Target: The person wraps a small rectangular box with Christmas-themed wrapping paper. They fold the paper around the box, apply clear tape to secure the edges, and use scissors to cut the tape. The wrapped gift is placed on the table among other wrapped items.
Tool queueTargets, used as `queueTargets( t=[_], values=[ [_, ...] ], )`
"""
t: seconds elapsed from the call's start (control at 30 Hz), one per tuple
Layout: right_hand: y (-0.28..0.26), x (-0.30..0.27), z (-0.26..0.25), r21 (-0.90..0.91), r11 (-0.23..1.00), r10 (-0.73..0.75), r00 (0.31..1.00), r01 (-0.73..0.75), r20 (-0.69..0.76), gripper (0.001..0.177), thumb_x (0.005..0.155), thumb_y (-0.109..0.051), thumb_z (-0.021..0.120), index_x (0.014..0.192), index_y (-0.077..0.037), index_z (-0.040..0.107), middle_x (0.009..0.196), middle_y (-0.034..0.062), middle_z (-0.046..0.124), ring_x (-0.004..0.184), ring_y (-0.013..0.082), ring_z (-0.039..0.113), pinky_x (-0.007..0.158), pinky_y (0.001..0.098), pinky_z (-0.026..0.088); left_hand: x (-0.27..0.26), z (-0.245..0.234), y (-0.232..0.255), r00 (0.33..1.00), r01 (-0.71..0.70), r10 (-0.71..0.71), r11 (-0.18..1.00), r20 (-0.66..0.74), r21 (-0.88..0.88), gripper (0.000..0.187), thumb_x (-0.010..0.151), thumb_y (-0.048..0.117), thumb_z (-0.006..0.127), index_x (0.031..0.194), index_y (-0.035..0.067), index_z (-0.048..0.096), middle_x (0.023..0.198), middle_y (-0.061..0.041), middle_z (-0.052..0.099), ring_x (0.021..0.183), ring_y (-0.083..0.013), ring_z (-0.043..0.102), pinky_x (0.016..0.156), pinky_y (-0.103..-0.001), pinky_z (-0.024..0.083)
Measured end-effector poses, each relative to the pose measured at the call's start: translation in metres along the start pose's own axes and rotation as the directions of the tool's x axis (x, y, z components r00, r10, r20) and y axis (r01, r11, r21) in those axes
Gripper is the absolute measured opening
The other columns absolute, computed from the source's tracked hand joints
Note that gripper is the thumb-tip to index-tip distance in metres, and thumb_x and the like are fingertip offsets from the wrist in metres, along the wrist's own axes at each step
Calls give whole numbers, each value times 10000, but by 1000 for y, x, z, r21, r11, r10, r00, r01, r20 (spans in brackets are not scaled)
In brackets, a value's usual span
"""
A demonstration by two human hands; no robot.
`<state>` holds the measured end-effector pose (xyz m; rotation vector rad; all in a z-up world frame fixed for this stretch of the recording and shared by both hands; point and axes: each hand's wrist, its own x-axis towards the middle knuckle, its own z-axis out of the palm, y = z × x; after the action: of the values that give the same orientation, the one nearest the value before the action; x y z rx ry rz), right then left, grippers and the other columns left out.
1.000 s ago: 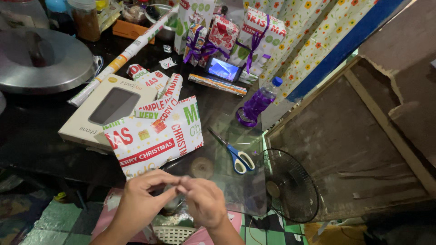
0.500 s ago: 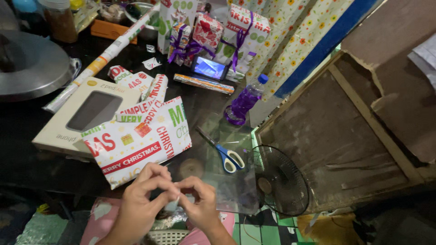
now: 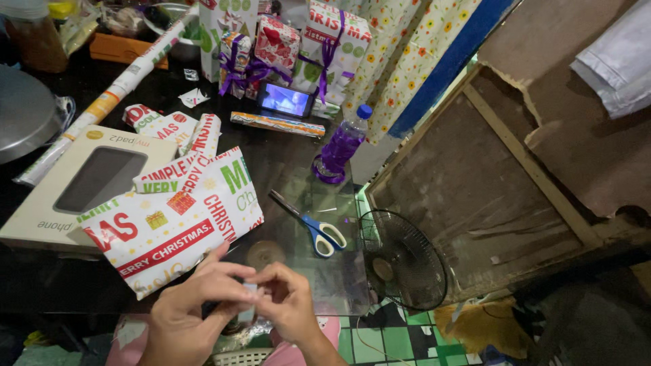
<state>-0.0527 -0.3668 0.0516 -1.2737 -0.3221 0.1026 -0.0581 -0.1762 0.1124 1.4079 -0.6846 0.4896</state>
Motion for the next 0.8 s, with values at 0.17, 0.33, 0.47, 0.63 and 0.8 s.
queueTargets(
  t=[0.17, 0.33, 0.47, 0.63, 0.8],
  values=[
    [-21, 4, -18, -261, 965, 15, 999, -5, 37, 310, 920, 49, 704, 1222, 20, 638, 1107, 87, 682, 931, 148, 648, 789, 297, 521, 14, -1, 13, 991, 86, -98, 989, 94, 124, 263, 806, 7, 788, 1053, 73, 729, 942, -14, 809, 872, -128, 773, 1135, -433, 469],
    [-54, 31, -73, -996, 42, -453, 890, 75, 48, 363, 815, -47, 779, 1156, -12, 660, 1024, 157, 676, 942, 373, 623, 823, 448, 495, 33, 2, 11, 859, 494, -497, 868, 124, 58, 469, 771, -10, 746, 1229, 62, 679, 1045, -53, 784, 835, -103, 761, 786, -273, 605],
    [-55, 42, -102, -993, 25, -248, 962, -116, -118, 349, 749, -112, 808, 1071, -22, 707, 1014, 187, 672, 991, 396, 630, 878, 471, 503, 47, 2, -5, 814, 565, -554, 825, 173, -15, 471, 803, -1, 713, 1266, 55, 649, 1036, -68, 753, 828, -100, 736, 743, -245, 584],
    [-50, 44, -118, -991, -8, -165, 977, -135, -132, 316, 748, -175, 830, 992, -7, 719, 961, 209, 694, 942, 405, 654, 853, 483, 515, 50, 6, -25, 759, 642, -631, 766, 159, -29, 354, 873, 57, 699, 1226, 57, 681, 932, -70, 720, 722, -116, 745, 642, -237, 571],
    [-59, 33, -130, -974, 125, -54, 979, -188, -196, 308, 800, -193, 824, 1007, 2, 704, 954, 195, 734, 902, 349, 704, 809, 443, 538, 50, 1, -34, 751, 646, -642, 762, 151, 27, 317, 877, 76, 702, 1193, 55, 697, 864, -64, 705, 692, -112, 752, 608, -231, 561]
  ],
)
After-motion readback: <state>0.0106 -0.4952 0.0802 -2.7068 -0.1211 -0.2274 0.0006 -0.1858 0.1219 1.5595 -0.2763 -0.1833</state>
